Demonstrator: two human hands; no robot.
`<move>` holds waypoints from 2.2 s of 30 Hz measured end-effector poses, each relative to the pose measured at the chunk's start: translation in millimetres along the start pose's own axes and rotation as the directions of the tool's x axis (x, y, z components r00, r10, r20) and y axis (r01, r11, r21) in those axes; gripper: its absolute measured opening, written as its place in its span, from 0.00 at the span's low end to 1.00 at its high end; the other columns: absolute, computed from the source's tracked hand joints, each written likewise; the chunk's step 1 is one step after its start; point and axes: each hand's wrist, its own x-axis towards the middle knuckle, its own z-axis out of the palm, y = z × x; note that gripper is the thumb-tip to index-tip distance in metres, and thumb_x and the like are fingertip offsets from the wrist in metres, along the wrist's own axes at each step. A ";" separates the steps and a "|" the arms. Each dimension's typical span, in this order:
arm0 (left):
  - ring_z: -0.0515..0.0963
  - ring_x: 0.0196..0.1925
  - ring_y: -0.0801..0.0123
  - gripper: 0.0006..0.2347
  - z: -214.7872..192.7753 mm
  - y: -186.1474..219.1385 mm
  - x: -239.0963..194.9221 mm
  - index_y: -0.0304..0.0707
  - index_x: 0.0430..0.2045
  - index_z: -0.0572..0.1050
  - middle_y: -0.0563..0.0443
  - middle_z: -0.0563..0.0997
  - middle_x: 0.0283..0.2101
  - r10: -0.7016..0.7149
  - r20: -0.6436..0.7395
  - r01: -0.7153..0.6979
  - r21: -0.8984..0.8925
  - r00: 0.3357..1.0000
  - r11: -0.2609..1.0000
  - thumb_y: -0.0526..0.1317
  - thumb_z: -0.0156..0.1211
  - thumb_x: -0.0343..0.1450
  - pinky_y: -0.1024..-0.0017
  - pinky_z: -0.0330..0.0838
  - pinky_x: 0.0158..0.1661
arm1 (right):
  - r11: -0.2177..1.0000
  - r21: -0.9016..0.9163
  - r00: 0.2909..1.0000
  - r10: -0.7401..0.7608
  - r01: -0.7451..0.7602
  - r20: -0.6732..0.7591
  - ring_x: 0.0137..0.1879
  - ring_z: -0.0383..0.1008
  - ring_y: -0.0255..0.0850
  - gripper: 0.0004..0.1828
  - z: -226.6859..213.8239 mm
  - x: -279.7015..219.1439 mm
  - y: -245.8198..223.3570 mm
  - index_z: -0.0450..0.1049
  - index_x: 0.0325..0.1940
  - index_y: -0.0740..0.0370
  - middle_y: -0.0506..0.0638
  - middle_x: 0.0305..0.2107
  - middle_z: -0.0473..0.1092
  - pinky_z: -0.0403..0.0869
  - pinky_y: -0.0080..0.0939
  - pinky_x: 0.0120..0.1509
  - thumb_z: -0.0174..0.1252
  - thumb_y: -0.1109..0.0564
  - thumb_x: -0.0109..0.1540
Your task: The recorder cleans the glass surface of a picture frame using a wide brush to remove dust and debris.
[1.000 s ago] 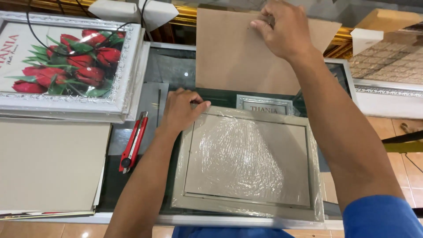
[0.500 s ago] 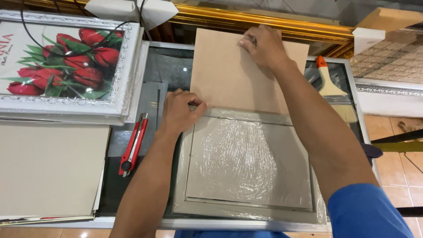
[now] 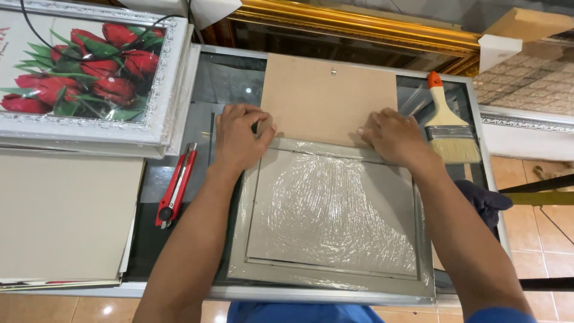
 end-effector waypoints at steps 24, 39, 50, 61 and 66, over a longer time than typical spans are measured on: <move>0.49 0.76 0.43 0.33 -1.2 1.2 5.0 0.49 0.74 0.58 0.34 0.57 0.74 -0.218 0.247 0.172 0.194 0.944 0.966 0.52 0.57 0.71 0.44 0.35 0.68 | 0.926 0.228 0.854 -0.155 0.300 -0.496 0.75 0.60 0.57 0.34 66.4 -55.8 44.7 0.67 0.72 0.58 0.60 0.64 0.68 0.53 0.70 0.78 0.52 0.35 0.70; 0.59 0.68 0.46 0.19 12.4 -6.8 3.7 0.42 0.52 0.75 0.39 0.67 0.60 0.026 0.037 -0.031 0.157 0.999 0.987 0.49 0.69 0.71 0.42 0.46 0.63 | 0.877 0.315 0.823 -0.142 0.362 -0.550 0.75 0.59 0.59 0.33 71.6 -35.7 53.9 0.65 0.73 0.54 0.57 0.66 0.65 0.48 0.75 0.77 0.53 0.35 0.70; 0.66 0.63 0.54 0.16 -26.8 83.4 -46.2 0.51 0.40 0.77 0.50 0.70 0.52 -0.011 0.676 -0.119 0.146 0.737 0.982 0.52 0.71 0.63 0.56 0.55 0.62 | 0.877 0.301 0.784 -0.126 0.374 -0.608 0.75 0.59 0.58 0.33 70.4 -47.2 50.5 0.66 0.73 0.55 0.57 0.64 0.65 0.45 0.72 0.78 0.57 0.37 0.69; 0.82 0.50 0.51 0.19 -68.2 104.1 -45.9 0.49 0.38 0.78 0.48 0.83 0.42 -0.292 0.750 0.025 0.345 0.594 0.938 0.55 0.73 0.61 0.54 0.74 0.48 | 0.998 -0.015 0.950 -0.047 0.054 0.308 0.60 0.77 0.58 0.38 -17.8 -145.2 -45.0 0.65 0.61 0.52 0.56 0.54 0.75 0.74 0.62 0.62 0.71 0.34 0.55; 0.85 0.42 0.50 0.07 -56.2 112.7 -49.2 0.48 0.32 0.81 0.47 0.85 0.33 -0.251 0.836 -0.033 0.305 0.489 0.952 0.46 0.58 0.71 0.59 0.77 0.40 | 0.991 0.110 0.910 -0.117 0.080 0.397 0.34 0.80 0.49 0.11 -10.7 -135.8 -35.7 0.72 0.35 0.54 0.51 0.23 0.77 0.75 0.44 0.41 0.54 0.47 0.66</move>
